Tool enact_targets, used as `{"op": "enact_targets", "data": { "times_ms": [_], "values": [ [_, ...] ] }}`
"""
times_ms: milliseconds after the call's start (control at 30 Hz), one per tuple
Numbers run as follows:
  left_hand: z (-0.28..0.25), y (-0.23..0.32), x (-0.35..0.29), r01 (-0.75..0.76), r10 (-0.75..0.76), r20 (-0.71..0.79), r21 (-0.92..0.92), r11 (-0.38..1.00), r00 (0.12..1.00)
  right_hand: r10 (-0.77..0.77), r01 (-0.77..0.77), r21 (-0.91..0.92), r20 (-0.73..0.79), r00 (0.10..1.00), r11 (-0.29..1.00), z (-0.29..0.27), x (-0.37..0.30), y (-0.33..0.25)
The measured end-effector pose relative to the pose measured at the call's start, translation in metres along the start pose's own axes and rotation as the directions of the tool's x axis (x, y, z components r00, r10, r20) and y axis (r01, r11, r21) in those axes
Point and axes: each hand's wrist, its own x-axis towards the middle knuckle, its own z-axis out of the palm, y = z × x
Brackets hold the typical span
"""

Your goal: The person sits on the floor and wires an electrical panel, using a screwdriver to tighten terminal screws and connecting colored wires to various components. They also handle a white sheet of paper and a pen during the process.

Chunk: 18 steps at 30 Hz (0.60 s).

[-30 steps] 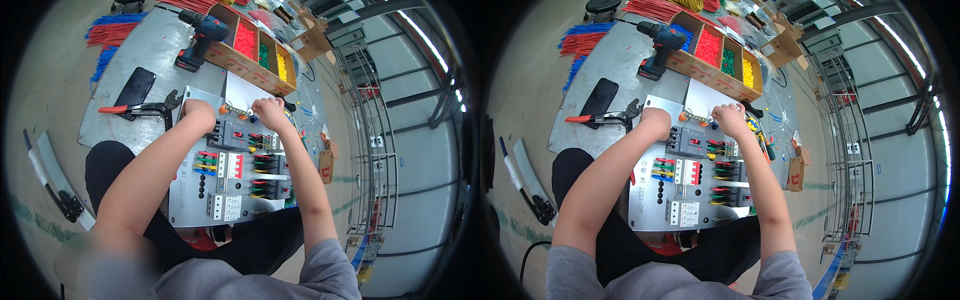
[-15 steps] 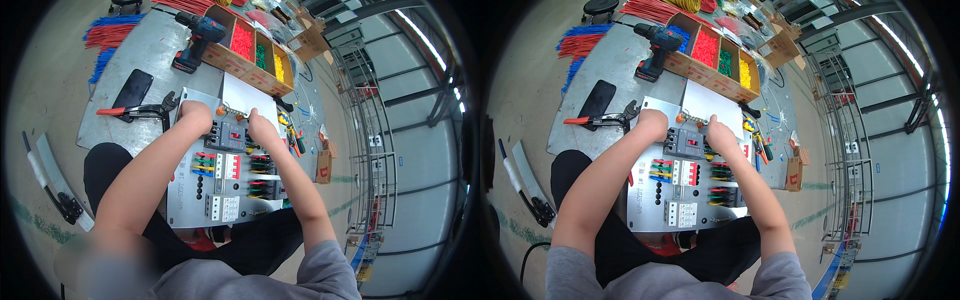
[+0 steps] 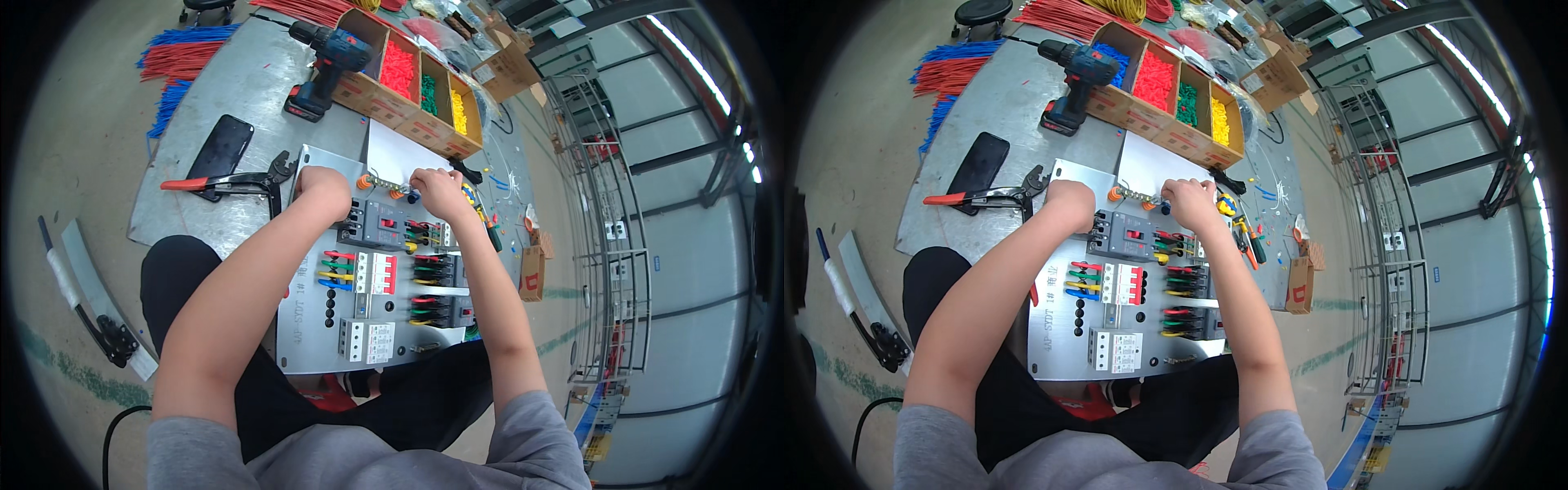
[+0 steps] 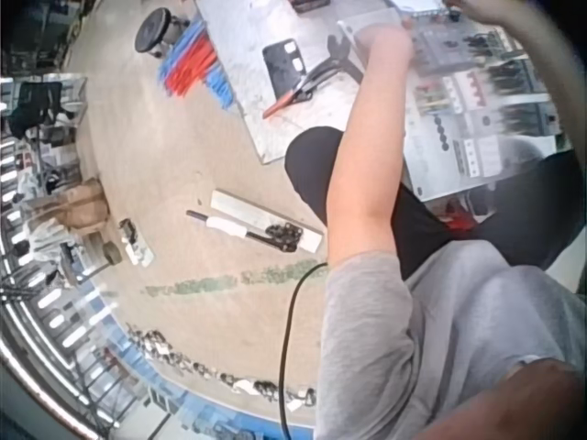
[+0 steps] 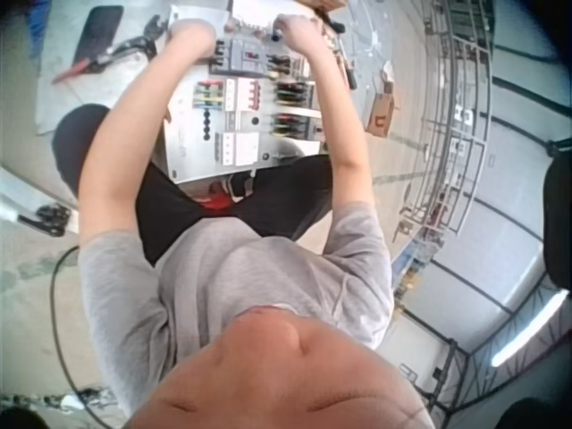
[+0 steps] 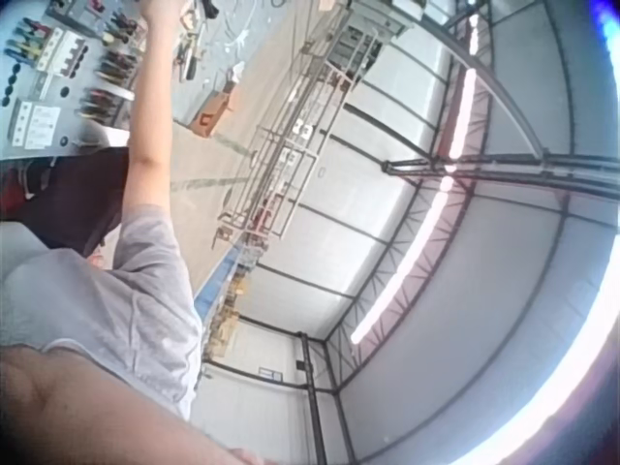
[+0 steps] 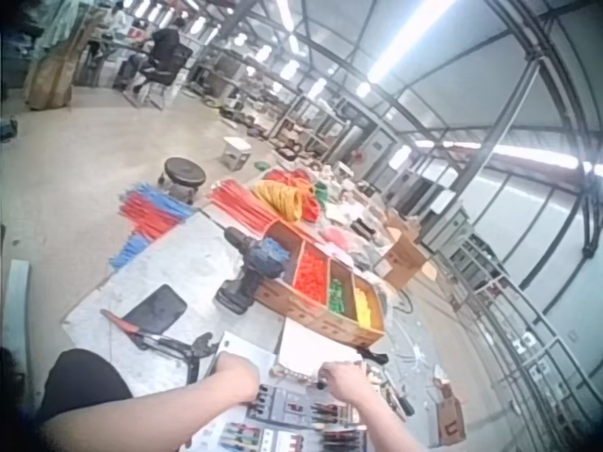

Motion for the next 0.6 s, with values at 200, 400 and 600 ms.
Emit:
{"op": "enact_targets", "data": {
  "times_ms": [200, 400, 600],
  "values": [
    [-0.001, 0.0, -0.003, 0.016, -0.016, 0.012, -0.035, 0.999, 1.0, -0.061, 0.06, 0.03, 0.042, 0.997, 0.998, -0.002, 0.005, 0.003],
    [-0.006, 0.0, -0.008, 0.015, -0.014, 0.014, -0.053, 0.998, 1.0, 0.253, -0.272, 0.216, 0.108, 0.961, 0.938, 0.023, -0.021, -0.028],
    [-0.008, -0.002, -0.012, 0.003, -0.003, -0.005, -0.063, 0.998, 1.0, 0.28, -0.329, 0.404, 0.178, 0.944, 0.854, 0.014, -0.036, -0.018]
  ]
}}
